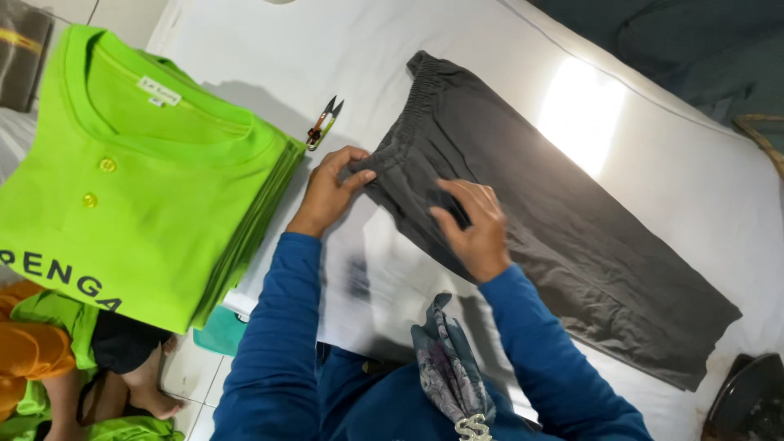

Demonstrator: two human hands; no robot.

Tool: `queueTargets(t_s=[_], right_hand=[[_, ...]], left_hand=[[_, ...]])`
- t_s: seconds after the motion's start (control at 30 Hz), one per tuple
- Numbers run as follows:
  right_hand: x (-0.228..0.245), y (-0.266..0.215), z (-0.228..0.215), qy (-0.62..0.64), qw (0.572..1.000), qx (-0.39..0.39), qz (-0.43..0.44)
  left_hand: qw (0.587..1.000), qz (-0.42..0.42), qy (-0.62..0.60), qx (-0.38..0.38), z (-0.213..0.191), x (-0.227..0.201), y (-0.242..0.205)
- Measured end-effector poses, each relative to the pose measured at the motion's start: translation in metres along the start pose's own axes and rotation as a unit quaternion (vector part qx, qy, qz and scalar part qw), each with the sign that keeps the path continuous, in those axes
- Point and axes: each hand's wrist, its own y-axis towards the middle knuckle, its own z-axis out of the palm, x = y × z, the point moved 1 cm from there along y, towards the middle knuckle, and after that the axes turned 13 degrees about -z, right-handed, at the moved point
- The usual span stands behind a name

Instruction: The person irons grey trousers and a purple polo shirt on a white padded surface using a heavy industrial iron, then folds them by hand.

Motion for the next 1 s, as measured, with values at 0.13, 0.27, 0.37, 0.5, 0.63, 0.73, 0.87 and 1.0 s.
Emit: queueTargets(t_s=[0.13, 0.27, 0.37, 0.5, 0.63, 0.73, 0.87, 1.0], right_hand=[[0.022, 0.039, 0.054, -0.114, 0.990, 0.050, -0.063], [-0.006, 0.047, 0.071, -0.140, 0.989, 0.050, -0.025], [-0.004, 0.050, 0.064, -0.131, 0.991, 0.040, 0.005], [0.007, 0.049, 0.070, -0.178, 0.980, 0.081, -0.027], [0.014, 0.032, 0.094, -0.208, 0.970, 0.127, -0.023], [0.012, 0.027, 0.105, -0.168, 0.976, 0.137, -0.007], [-0.001, 0.016, 0.109, -0.014, 0.996, 0.085, -0.001], [0.009, 0.022, 0.076, 0.145, 0.977, 0.099, 0.122]], left_hand=[[0.997, 0.045, -0.052, 0.040, 0.005, -0.019, 0.000], [0.997, 0.050, 0.020, 0.048, -0.017, -0.040, -0.013], [0.986, 0.024, 0.164, -0.010, 0.005, 0.004, 0.004], [0.968, -0.023, 0.204, -0.144, 0.026, 0.014, 0.016], [0.946, -0.082, 0.204, -0.239, 0.041, 0.014, 0.012], [0.965, -0.102, 0.110, -0.215, 0.045, 0.017, 0.007], [0.974, -0.155, -0.110, -0.122, 0.035, 0.001, -0.017], [0.986, -0.129, -0.057, -0.091, 0.039, -0.004, -0.022]])
